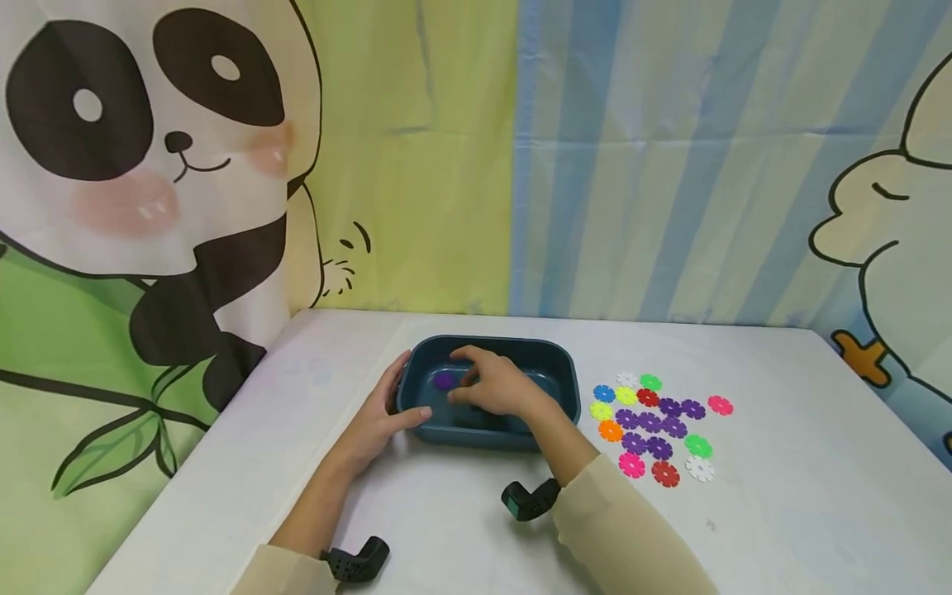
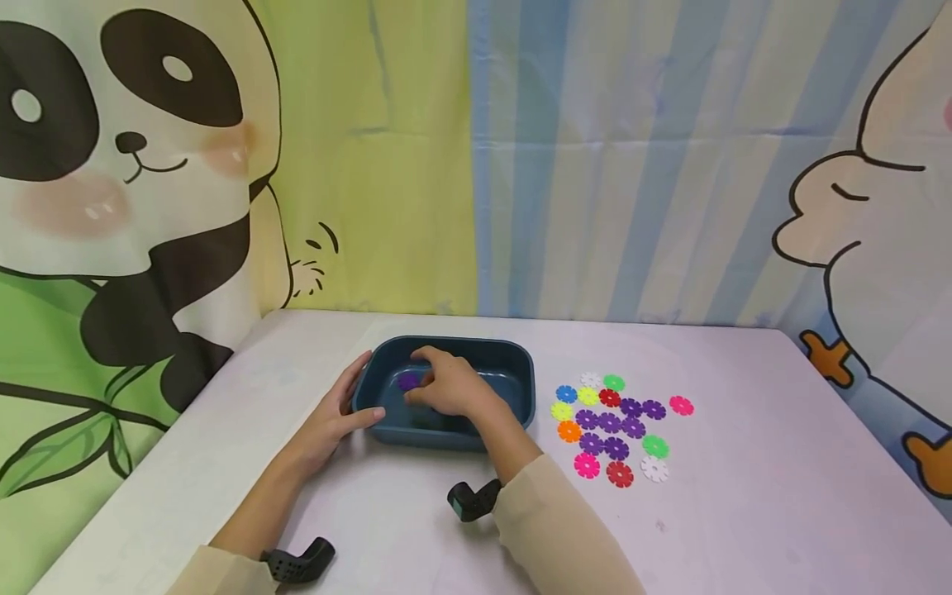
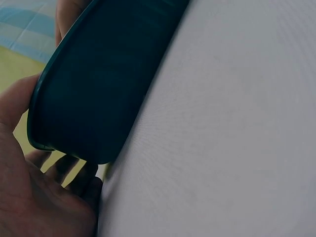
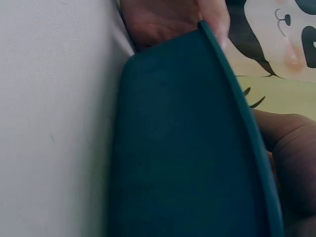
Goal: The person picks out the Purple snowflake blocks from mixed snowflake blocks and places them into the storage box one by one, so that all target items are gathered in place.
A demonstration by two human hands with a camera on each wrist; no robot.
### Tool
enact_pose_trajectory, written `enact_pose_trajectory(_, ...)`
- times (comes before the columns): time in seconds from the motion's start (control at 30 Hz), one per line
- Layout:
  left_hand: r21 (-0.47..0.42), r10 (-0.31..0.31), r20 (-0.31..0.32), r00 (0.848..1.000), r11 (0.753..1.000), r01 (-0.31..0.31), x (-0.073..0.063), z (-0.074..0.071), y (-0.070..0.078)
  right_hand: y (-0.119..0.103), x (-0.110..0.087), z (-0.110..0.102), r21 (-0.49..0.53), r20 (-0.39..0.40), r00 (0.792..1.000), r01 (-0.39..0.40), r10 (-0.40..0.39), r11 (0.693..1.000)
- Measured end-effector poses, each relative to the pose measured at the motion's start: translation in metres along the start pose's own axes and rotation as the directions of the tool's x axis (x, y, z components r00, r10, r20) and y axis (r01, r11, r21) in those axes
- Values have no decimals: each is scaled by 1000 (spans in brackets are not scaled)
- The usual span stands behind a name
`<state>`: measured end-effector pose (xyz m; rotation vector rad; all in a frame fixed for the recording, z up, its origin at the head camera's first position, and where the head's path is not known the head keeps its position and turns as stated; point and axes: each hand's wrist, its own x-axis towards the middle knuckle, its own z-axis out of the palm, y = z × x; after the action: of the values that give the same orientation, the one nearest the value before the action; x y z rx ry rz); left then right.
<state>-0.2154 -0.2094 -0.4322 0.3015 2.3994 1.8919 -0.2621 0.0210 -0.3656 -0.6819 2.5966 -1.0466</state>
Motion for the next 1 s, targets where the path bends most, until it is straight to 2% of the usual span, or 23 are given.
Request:
enact_pose_trajectory(0.47, 10, -10, -7, 1000, 1000, 10, 1, 0, 1, 7, -30, -18, 63, -131, 989, 69, -61, 996)
enact_pose_trajectory(0.73, 3, 2, -6, 1000, 1000, -2, 3, 1, -2, 14, -54, -31, 132, -146, 986, 101, -81, 986)
enact_pose_trajectory(1.0, 2, 32, -8, 999, 999, -32, 2, 0, -1, 21, -67, -40, 175, -156, 979, 156, -130, 972)
